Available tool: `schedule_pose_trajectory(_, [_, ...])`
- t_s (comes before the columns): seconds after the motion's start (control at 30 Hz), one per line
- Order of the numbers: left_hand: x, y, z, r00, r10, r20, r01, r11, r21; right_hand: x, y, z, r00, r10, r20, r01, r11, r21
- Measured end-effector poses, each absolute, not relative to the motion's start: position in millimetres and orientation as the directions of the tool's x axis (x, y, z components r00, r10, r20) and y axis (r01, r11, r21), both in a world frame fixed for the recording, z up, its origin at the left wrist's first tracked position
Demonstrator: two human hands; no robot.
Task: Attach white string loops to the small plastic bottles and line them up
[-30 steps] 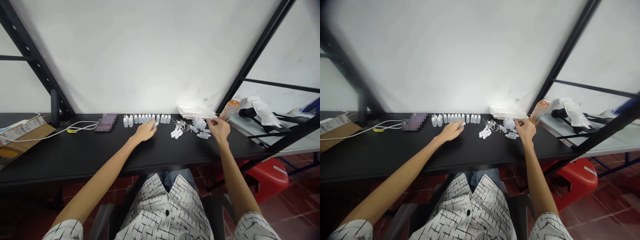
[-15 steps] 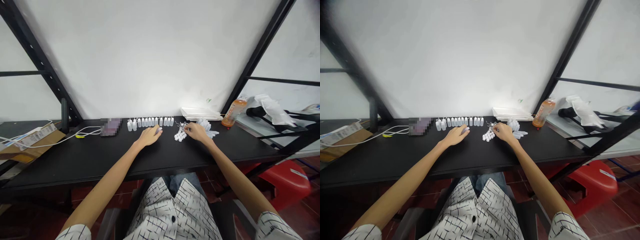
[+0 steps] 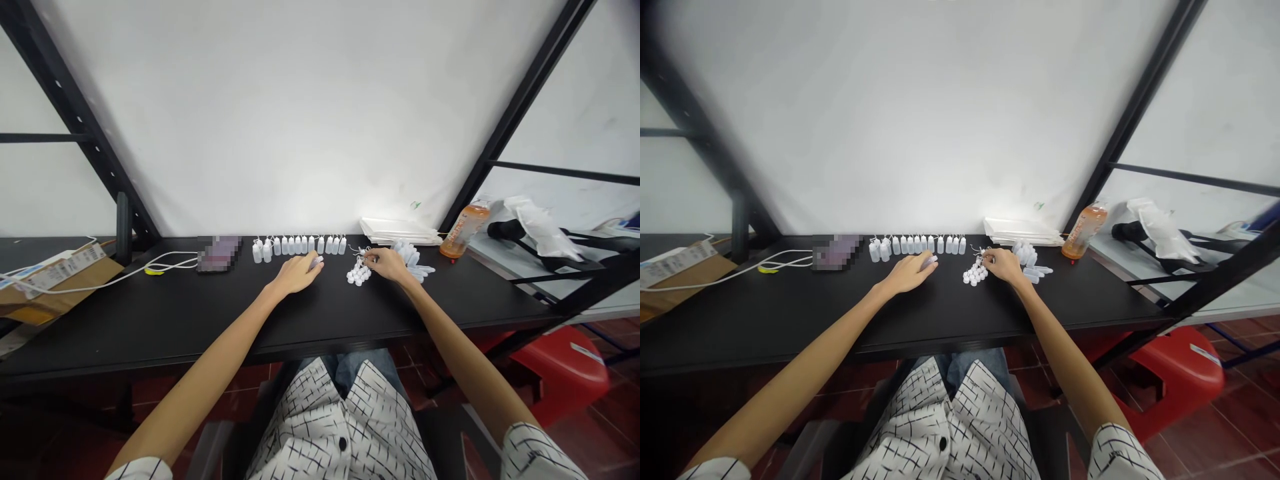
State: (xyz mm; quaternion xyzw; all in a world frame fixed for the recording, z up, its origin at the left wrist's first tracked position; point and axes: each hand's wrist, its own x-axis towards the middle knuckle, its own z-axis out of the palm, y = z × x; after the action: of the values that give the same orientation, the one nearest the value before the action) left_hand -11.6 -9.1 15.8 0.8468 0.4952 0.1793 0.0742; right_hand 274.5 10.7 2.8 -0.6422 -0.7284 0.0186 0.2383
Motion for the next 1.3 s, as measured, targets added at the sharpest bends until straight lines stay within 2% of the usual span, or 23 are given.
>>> schedule_pose_trajectory(0.1, [-10.9, -9.4, 16.0, 0.449, 0.865, 0.223, 0.811, -0.5, 0.306, 279.1, 14.3, 0.3, -0.035, 0.926, 0.376, 0.883, 0.205, -0.422])
schedule_pose_trajectory(0.2, [-10.5, -9.1, 15.8, 0.458, 0.862, 0.218, 0.805, -0.506, 0.309, 283.2, 19.0, -2.4, 0.011, 0.897, 0.442, 0.783, 0.267, -0.561])
schedule_pose_trajectory(0.33, [-10.5, -9.2, 15.8, 0.461, 0.86, 0.218, 0.803, -0.509, 0.309, 285.4, 21.3, -2.7, 0.054, 0.918, 0.392, 0.566, 0.296, -0.769])
schedule_pose_trajectory(0.43, [-10.3, -10.1, 16.7, 0.468, 0.857, 0.214, 0.802, -0.514, 0.304, 285.2, 17.7, -0.2, 0.079, 0.922, 0.378, 0.48, 0.297, -0.825])
schedule_pose_trajectory(0.7, [-9.6, -10.8, 17.3, 0.466, 0.859, 0.211, 0.806, -0.511, 0.299, 289.1, 11.1, -2.7, 0.116, 0.895, 0.43, 0.552, 0.302, -0.778])
schedule_pose_trajectory(0.87, [-10.0, -9.9, 16.0, 0.469, 0.859, 0.206, 0.807, -0.511, 0.295, 287.0, 14.2, -7.8, 0.083, 0.79, 0.608, 0.784, 0.325, -0.529])
schedule_pose_trajectory(1.0, [-9.9, -10.7, 16.5, 0.475, 0.854, 0.213, 0.803, -0.52, 0.292, 282.7, 14.4, -9.3, -0.003, 0.702, 0.712, 0.841, 0.387, -0.378])
schedule_pose_trajectory(1.1, [-9.5, -11.2, 16.9, 0.481, 0.852, 0.208, 0.802, -0.524, 0.288, 281.1, 13.8, -9.9, -0.046, 0.698, 0.714, 0.839, 0.415, -0.351])
schedule_pose_trajectory(1.3, [-10.4, -11.2, 16.9, 0.491, 0.845, 0.212, 0.795, -0.534, 0.288, 279.8, 12.1, -10.9, -0.025, 0.743, 0.669, 0.855, 0.362, -0.371])
